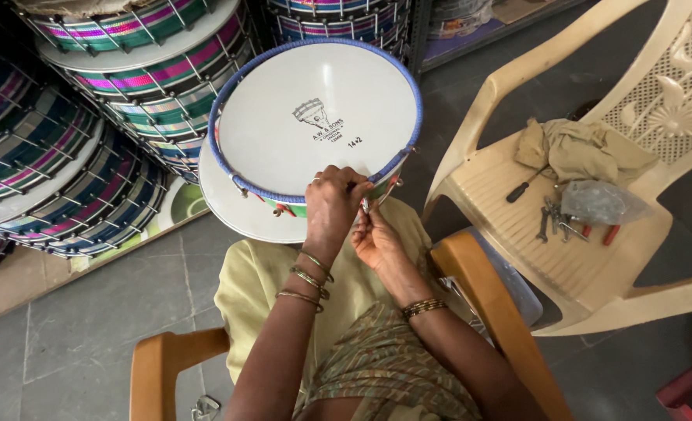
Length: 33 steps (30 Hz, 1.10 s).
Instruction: The person sits on a chair with a white drum on their lap and uses a small metal tool to tighten the tension rods around the drum's rim. They rotate the drum to access different sections and occasionally tap the drumhead to check the tension.
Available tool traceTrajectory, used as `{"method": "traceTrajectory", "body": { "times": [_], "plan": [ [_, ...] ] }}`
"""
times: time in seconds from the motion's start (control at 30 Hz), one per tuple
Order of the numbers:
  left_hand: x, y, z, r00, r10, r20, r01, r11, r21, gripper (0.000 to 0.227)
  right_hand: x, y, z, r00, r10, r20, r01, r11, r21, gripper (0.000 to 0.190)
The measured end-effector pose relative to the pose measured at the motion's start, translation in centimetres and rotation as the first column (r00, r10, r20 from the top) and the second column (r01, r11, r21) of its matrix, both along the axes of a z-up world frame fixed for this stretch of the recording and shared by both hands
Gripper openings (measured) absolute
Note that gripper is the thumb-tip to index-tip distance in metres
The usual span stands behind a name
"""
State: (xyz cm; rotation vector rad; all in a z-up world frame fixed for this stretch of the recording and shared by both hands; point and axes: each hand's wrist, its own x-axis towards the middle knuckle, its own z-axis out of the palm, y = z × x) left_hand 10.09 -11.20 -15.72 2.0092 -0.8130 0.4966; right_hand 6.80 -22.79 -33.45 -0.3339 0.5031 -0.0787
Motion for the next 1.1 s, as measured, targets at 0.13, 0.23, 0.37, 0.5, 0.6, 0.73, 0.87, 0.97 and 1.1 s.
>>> {"method": "traceTrajectory", "body": {
  "times": [0.13, 0.23, 0.37, 0.5, 0.6, 0.73, 0.87, 0.97, 1.1],
  "plan": [
    [-0.2, 0.1, 0.2, 1.000, 0.014, 0.015, -0.015, 0.999, 0.041, 0.016, 0.1, 0.3, 0.4, 0.999, 0.017, -0.033, -0.018, 1.000, -0.015, 0.044],
    [-0.1, 0.1, 0.2, 1.000, 0.007, 0.023, -0.007, 1.000, 0.003, 0.015, 0.2, 0.4, 0.7, 0.998, 0.063, 0.007, -0.062, 0.998, -0.018, 0.051],
    [-0.2, 0.1, 0.1, 1.000, 0.002, 0.015, -0.002, 1.000, -0.021, 0.015, 0.0, 0.8, 1.2, 0.988, 0.136, 0.071, -0.134, 0.991, -0.022, 0.057],
    [-0.1, 0.1, 0.1, 1.000, 0.004, 0.012, -0.004, 1.000, -0.016, 0.013, -0.1, 1.2, 1.8, 0.982, 0.142, 0.123, -0.137, 0.989, -0.047, 0.054],
    [-0.1, 0.3, 0.0, 1.000, -0.003, 0.005, 0.003, 1.000, -0.010, 0.013, 0.1, 0.7, 1.3, 0.985, 0.129, 0.111, -0.126, 0.992, -0.029, 0.049],
    [-0.2, 0.2, 0.1, 0.999, -0.008, 0.035, 0.009, 1.000, -0.024, 0.013, 0.2, -0.1, 0.1, 0.999, 0.010, -0.041, -0.010, 1.000, -0.004, 0.036],
    [-0.2, 0.3, 0.2, 1.000, -0.014, 0.001, 0.014, 1.000, -0.013, 0.016, -0.6, -0.6, 0.8, 0.999, -0.032, -0.016, 0.031, 0.997, -0.073, 0.019],
    [0.0, -0.1, 0.1, 0.999, 0.017, -0.039, -0.015, 0.999, 0.035, 0.019, -0.6, -0.4, 1.3, 1.000, -0.031, -0.006, 0.030, 0.994, -0.104, 0.020],
    [0.4, -0.4, 0.1, 0.997, 0.027, -0.074, -0.022, 0.997, 0.070, 0.019, -1.4, -0.3, 2.4, 0.998, -0.063, -0.002, 0.061, 0.973, -0.220, 0.015]
  ]
}}
